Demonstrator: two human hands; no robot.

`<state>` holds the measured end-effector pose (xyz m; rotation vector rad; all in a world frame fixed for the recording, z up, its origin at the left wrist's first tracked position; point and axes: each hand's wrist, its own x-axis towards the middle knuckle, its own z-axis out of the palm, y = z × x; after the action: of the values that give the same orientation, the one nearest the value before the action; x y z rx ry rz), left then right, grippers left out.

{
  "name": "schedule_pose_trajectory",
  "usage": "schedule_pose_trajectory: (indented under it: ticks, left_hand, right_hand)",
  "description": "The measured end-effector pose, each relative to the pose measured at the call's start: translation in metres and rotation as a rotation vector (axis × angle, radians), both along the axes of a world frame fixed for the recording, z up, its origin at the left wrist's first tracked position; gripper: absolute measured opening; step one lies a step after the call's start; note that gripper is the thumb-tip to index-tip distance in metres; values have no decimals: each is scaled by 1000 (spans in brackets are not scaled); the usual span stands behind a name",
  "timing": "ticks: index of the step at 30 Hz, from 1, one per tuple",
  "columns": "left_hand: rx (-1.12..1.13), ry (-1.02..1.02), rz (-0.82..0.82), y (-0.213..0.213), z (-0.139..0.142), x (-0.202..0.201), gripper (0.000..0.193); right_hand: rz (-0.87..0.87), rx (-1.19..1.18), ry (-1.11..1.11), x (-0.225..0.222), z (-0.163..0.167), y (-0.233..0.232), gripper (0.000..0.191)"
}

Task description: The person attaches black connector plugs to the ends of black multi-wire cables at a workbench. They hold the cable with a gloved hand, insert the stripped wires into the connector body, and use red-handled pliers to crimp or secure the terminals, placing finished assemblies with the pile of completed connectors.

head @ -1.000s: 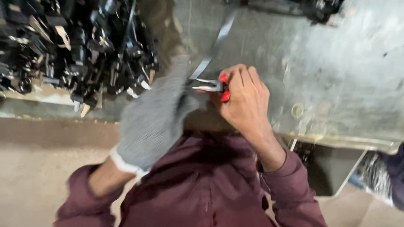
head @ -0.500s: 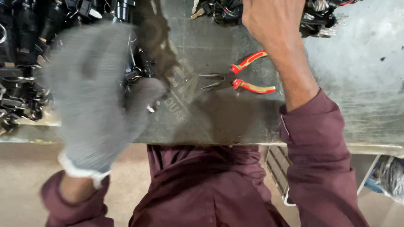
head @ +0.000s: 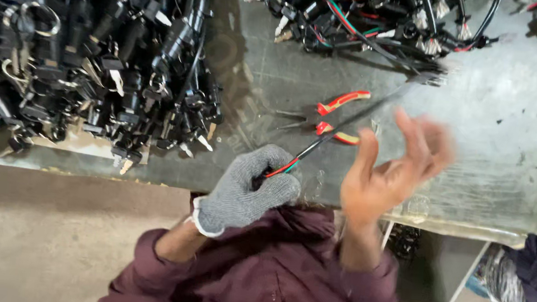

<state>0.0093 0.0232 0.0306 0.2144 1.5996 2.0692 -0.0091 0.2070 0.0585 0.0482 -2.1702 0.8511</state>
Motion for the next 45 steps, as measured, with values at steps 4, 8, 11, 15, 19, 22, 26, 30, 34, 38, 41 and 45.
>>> schedule_pose_trajectory:
  ticks: [4,8,11,15,19,22,26,30,34,38,41,45]
  left_hand:
    - [-244,408,-220,9,-34,16,29]
    - [93,-93,102,16,-79,24,30]
    - [233,-221,160,26,-123,27,35]
    - [34,-79,66,17,-156,45,25]
    - [-314,-95,513,-14,-121,59,9]
    - [-87,140,663,-23,-69,51,16]
    - [39,208,204,-4,-18,28,27]
    - [163,-104,362,13,-2,21,37]
    - [6,355,76,39,-4,26,23]
    - [-95,381,-205,47,3,18,28]
    - [-26,410,-321,45,4,2,17]
    - [-40,636,-200,33,-13,-19,18]
  right_hand:
    - [504,-1145,-500,26,-36,-2,39]
    - [999,-1921,-267,41,-33,-7,43]
    - [814,-1151,-612,59,-16,-33,26]
    - [960,-466,-382,72,1,-15,18]
    - [625,51,-321,71,-16,2,13]
    - [586,149,-445,71,-37,-9,16]
    - [536,123,-466,62,-45,-2,15]
    - [329,117,-381,46,-14,18,21]
    - [815,-692,-364,25,31,16,37]
    - [960,-1327,-256,4,46,42,57]
    - [1052,-1356,-249,10,35,62,50]
    - [952,-1378,-100,4,25,66,33]
